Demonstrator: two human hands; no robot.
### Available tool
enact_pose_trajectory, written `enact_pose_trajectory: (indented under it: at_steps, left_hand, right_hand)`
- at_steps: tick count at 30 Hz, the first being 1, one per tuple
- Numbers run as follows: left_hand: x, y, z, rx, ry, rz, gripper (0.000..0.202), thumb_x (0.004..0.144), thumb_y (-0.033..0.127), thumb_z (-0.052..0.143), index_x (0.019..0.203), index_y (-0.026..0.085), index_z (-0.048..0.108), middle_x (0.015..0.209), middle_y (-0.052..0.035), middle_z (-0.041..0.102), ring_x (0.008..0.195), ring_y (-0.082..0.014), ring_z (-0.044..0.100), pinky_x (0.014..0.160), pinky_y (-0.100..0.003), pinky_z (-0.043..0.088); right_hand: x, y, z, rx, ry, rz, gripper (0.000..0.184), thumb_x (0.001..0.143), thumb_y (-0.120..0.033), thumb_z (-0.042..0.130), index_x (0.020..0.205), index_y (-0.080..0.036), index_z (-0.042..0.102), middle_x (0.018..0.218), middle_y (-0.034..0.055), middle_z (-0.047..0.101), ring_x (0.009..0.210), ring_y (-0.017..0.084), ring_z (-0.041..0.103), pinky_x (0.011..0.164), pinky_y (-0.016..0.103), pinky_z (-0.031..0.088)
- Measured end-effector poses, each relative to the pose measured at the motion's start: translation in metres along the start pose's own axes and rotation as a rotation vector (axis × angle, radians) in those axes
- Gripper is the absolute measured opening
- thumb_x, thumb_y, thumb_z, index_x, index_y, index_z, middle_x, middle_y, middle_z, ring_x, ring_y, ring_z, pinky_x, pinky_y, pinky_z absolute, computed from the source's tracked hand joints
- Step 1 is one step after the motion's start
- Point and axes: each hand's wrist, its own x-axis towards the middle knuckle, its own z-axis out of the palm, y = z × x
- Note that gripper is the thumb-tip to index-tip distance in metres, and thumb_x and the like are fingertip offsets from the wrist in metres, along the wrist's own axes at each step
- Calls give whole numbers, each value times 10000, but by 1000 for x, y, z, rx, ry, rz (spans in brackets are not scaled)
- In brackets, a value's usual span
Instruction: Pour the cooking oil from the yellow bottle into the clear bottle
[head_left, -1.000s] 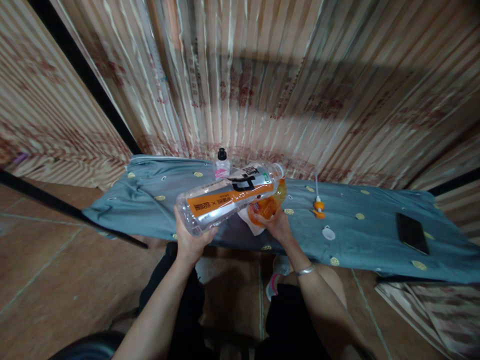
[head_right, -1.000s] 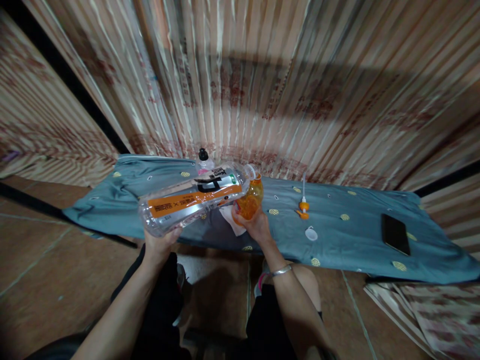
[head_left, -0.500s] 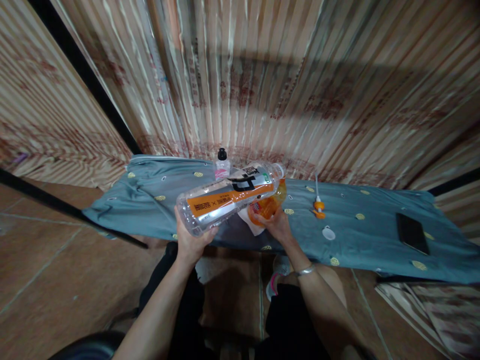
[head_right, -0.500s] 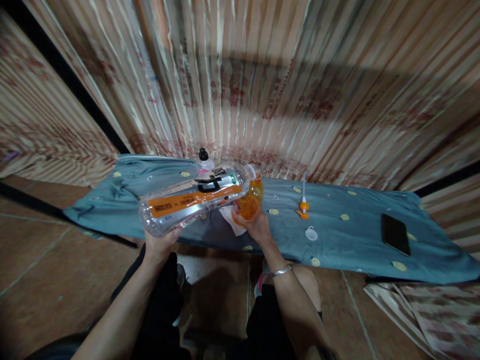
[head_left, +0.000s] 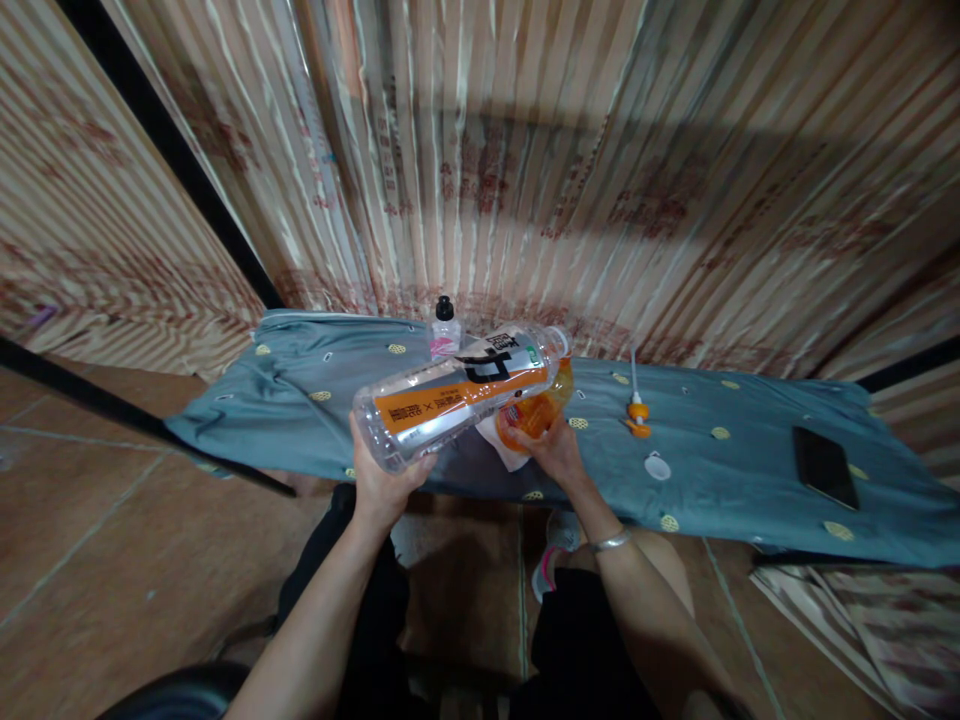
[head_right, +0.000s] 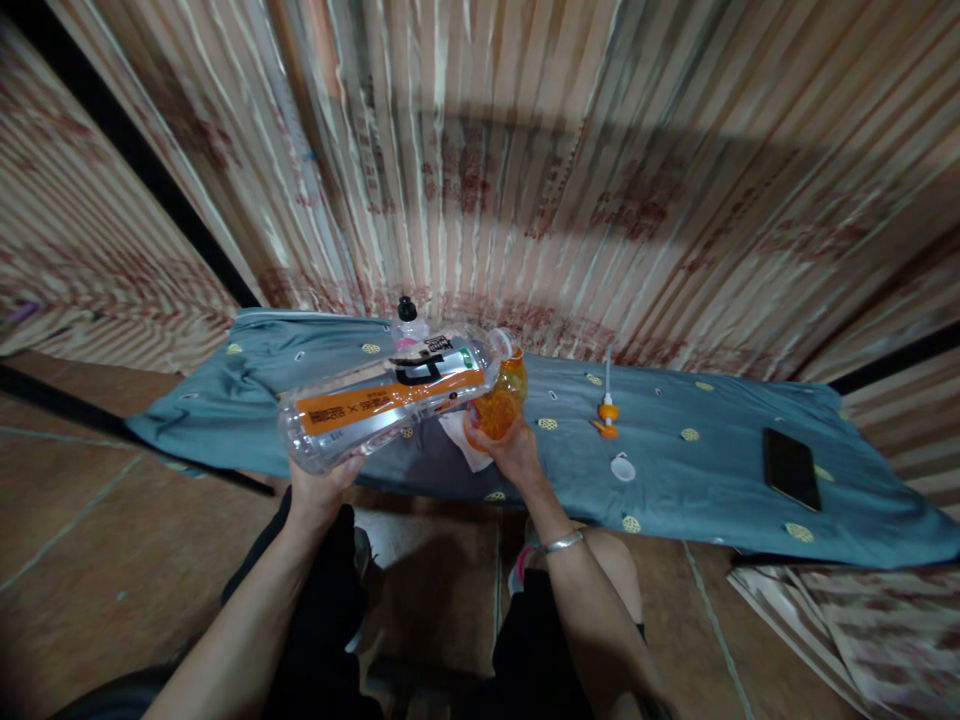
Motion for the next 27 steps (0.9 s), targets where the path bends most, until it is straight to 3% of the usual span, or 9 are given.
enact_pose_trajectory:
  at_steps: [7, 13, 21, 27]
  left_hand:
    - [-1, -3, -2, 0, -15, -4, 1084, 492, 829, 1106, 1273, 245, 634, 1161, -137, 820, 1115, -404, 862, 1032, -547, 722]
    - [0, -3, -1, -13, -5, 7, 1053, 476, 814, 1117, 1232, 256, 640, 1117, -120, 827, 1067, -384, 862, 985, -531, 732]
    - [0, -6, -3, -3, -38, 31, 1087, 528, 851, 1092, 1315, 256, 635, 1213, -140, 812, 1166, -407, 859, 1042, -531, 713]
    - [-1, -9, -3, 0, -62, 42, 1077, 505, 740, 1145, 1320, 264, 625, 1247, -158, 823, 1189, -429, 851, 1040, -561, 721]
  right_hand:
    - [-2, -7, -2, 2, -30, -3, 519, 806, -372, 998, 1255, -272, 758, 1240, 89, 925, 1194, 336, 919, 978, 419, 761]
    - [-1, -7, -2, 13, -24, 17, 583, 782, -416, 1010, 1276, -270, 736, 1286, 109, 930, 1210, 348, 914, 1034, 473, 756]
    - [0, -2, 0, -6, 1, 21, 603, 759, -430, 1009, 1266, -278, 721, 1284, 112, 932, 1232, 364, 913, 1038, 500, 765]
    - [2, 2, 1, -21, 6, 13, 602, 748, -469, 1009, 1242, -277, 723, 1226, 96, 938, 1198, 366, 924, 1019, 493, 776]
